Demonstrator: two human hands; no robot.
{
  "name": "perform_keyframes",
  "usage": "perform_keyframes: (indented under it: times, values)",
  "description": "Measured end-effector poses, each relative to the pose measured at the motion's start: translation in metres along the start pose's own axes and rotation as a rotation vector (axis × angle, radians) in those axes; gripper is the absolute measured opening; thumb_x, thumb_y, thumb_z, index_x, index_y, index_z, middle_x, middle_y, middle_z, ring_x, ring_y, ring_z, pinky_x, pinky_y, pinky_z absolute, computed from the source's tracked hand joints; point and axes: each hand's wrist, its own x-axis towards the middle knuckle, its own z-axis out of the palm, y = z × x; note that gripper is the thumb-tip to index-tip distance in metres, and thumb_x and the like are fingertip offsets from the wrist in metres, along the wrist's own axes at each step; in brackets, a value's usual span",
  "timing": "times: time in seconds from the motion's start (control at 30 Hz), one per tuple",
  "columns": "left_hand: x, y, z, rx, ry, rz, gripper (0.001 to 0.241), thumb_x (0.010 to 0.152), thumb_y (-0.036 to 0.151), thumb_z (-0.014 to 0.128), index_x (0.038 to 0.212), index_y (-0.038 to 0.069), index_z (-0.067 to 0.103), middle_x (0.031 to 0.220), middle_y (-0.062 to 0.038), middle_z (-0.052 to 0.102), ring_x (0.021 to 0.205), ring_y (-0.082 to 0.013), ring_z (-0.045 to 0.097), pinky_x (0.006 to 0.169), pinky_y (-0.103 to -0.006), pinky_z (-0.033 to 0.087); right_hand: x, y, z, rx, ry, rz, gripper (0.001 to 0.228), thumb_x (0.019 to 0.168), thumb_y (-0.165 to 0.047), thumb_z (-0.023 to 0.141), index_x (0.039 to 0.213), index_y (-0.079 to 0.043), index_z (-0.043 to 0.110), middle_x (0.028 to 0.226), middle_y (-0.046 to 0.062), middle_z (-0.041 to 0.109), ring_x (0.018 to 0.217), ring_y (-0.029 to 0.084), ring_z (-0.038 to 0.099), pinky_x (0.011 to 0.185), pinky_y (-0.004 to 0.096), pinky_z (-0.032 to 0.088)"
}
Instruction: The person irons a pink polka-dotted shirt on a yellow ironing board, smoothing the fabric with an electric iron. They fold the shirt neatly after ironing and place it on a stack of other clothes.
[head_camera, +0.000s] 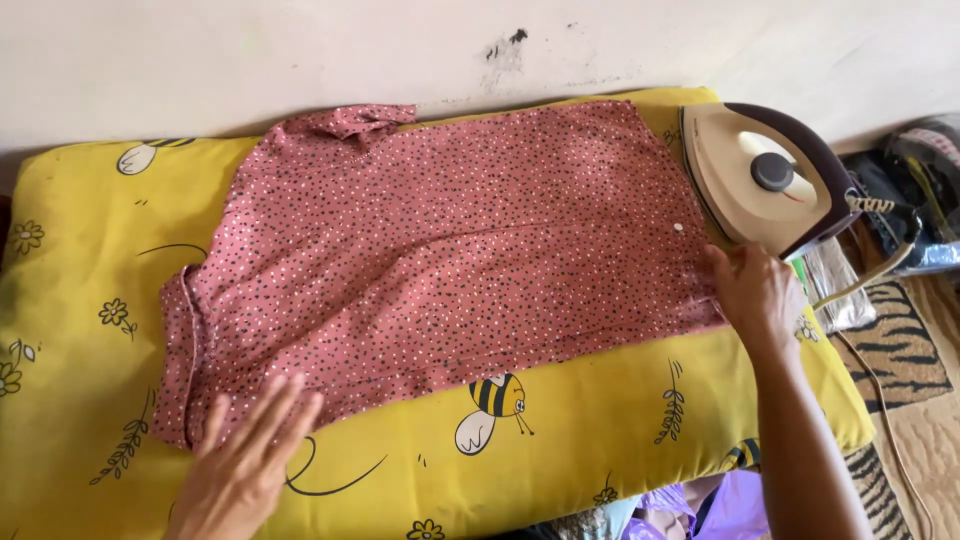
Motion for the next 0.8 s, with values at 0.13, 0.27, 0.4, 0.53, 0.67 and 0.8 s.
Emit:
perform_keyframes:
  times: [0.13, 0.27, 0.4, 0.53, 0.67, 0.8]
  values:
    - [-0.021, -0.016, 0.020, 0.135, 0.003, -0.034, 0.106, 0.062, 0.007, 0.054, 0.162, 0.026, 0.027, 0.173, 0.002, 0.025, 0.159, -0.0141, 0.024, 0.122, -0.0561, 0.030, 0.001, -0.040, -0.002, 0.044, -0.162, 0.175, 0.071, 0.105, -0.073, 0.039, 0.130, -0.011, 0.062, 0.118, 0.022, 0.070, 0.106, 0.043, 0.065, 0.088, 0.060, 0.047]
    - [-0.023, -0.019, 0.026, 0.109, 0.042, -0.006, 0.091, 0.072, 0.004, 0.050, 0.160, 0.017, 0.032, 0.168, -0.007, 0.034, 0.155, -0.0209, 0.033, 0.124, -0.0507, 0.031, 0.011, -0.046, 0.024, 0.047, 0.035, 0.124, 0.055, 0.103, -0.058, 0.056, 0.122, -0.008, 0.064, 0.120, 0.023, 0.066, 0.109, 0.052, 0.061, 0.085, 0.064, 0.045]
    - [-0.021, -0.030, 0.021, 0.068, 0.077, 0.071, 0.088, 0.073, -0.008, 0.049, 0.158, 0.008, 0.035, 0.165, -0.016, 0.037, 0.151, -0.0292, 0.038, 0.127, -0.0464, 0.029, 0.017, -0.046, 0.028, 0.078, -0.009, 0.126, 0.044, 0.106, -0.049, 0.054, 0.118, -0.008, 0.063, 0.121, 0.023, 0.066, 0.113, 0.048, 0.060, 0.085, 0.062, 0.046]
    - [-0.019, -0.032, 0.023, 0.122, -0.008, 0.045, 0.117, 0.055, -0.010, 0.053, 0.164, 0.017, 0.022, 0.170, -0.009, 0.026, 0.153, -0.0246, 0.031, 0.123, -0.0444, 0.028, 0.017, -0.042, 0.038, 0.045, -0.027, 0.162, 0.048, 0.110, -0.054, 0.047, 0.113, -0.007, 0.060, 0.112, 0.025, 0.072, 0.104, 0.048, 0.065, 0.083, 0.058, 0.045]
    - [-0.022, -0.039, 0.033, 0.241, -0.142, -0.031, 0.111, 0.061, -0.005, 0.051, 0.164, 0.022, 0.020, 0.168, -0.005, 0.029, 0.153, -0.0273, 0.033, 0.119, -0.0399, 0.035, 0.014, -0.048, 0.032, -0.104, 0.136, -0.055, 0.039, 0.115, -0.045, 0.042, 0.108, -0.008, 0.050, 0.099, 0.025, 0.071, 0.092, 0.048, 0.063, 0.072, 0.059, 0.045]
    - [-0.020, -0.051, 0.024, 0.348, -0.233, 0.051, 0.121, 0.053, -0.020, 0.068, 0.160, 0.020, 0.026, 0.166, -0.005, 0.033, 0.146, -0.0240, 0.042, 0.113, -0.0343, 0.045, 0.017, -0.053, 0.004, 0.185, -0.214, 0.072, 0.039, 0.120, -0.042, 0.032, 0.114, -0.004, 0.041, 0.097, 0.026, 0.064, 0.080, 0.042, 0.062, 0.068, 0.059, 0.053]
